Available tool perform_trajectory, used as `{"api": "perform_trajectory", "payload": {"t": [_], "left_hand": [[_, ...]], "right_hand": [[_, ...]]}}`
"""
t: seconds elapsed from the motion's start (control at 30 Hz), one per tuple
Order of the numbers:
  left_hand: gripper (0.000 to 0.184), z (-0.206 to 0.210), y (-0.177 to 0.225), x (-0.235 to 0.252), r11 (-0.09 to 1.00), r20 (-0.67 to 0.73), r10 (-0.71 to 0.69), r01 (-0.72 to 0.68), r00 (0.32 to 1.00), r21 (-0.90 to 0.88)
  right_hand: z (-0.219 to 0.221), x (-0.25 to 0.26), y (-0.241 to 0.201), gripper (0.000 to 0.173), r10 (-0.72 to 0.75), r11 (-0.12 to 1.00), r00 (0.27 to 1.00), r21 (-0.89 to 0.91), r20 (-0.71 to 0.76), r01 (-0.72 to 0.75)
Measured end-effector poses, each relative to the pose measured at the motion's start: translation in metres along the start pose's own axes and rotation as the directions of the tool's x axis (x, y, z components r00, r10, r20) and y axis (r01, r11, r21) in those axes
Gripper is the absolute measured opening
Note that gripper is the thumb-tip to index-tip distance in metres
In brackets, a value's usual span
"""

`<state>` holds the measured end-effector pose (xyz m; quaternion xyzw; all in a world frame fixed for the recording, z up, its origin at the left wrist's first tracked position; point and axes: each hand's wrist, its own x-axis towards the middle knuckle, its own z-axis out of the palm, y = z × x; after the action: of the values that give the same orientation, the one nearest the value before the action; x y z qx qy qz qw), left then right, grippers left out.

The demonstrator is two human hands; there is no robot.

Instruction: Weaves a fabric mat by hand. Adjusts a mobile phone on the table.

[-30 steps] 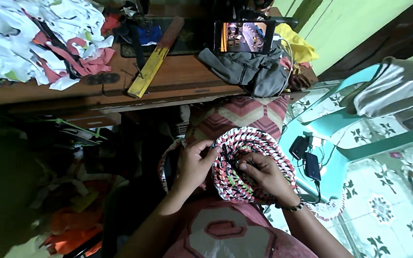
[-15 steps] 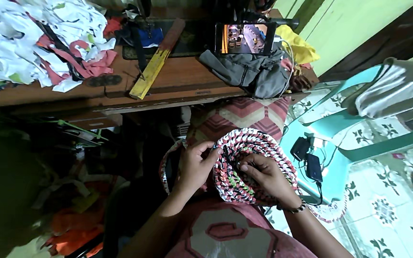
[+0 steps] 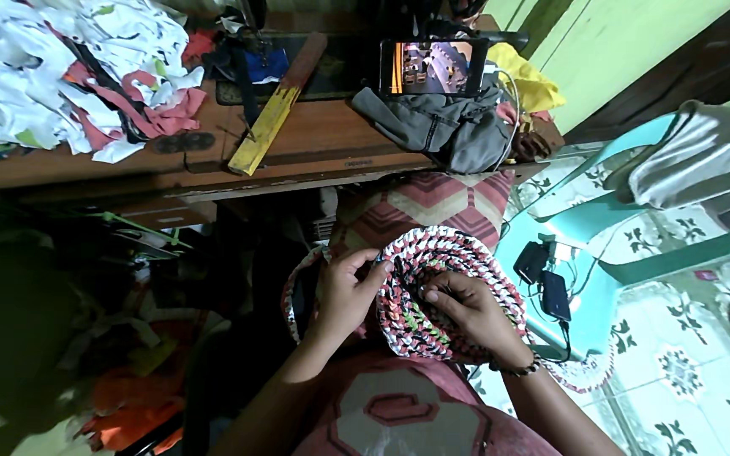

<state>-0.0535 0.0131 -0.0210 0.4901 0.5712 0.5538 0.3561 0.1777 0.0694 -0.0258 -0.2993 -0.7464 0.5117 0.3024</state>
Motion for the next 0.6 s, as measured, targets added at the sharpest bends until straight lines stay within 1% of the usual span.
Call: {"api": "perform_trajectory", "payload": {"t": [0.3, 0.6], "left_hand": [[0.013, 0.0, 0.0012, -0.0002, 1.0, 0.006, -0.012, 0.012, 1.0, -0.012], [0.013, 0.0004, 0.0001, 0.0, 1.0, -0.003, 0.03, -0.03, 1.0, -0.001]], "right_hand": [[-0.0002, -0.0004, -0.0002, 0.016, 0.009, 1.0, 1.0, -0.003, 0.003, -0.009], [0.0003, -0.0006, -0.0013, 0.016, 0.017, 1.0, 1.0, -0.005, -0.001, -0.017]]}}
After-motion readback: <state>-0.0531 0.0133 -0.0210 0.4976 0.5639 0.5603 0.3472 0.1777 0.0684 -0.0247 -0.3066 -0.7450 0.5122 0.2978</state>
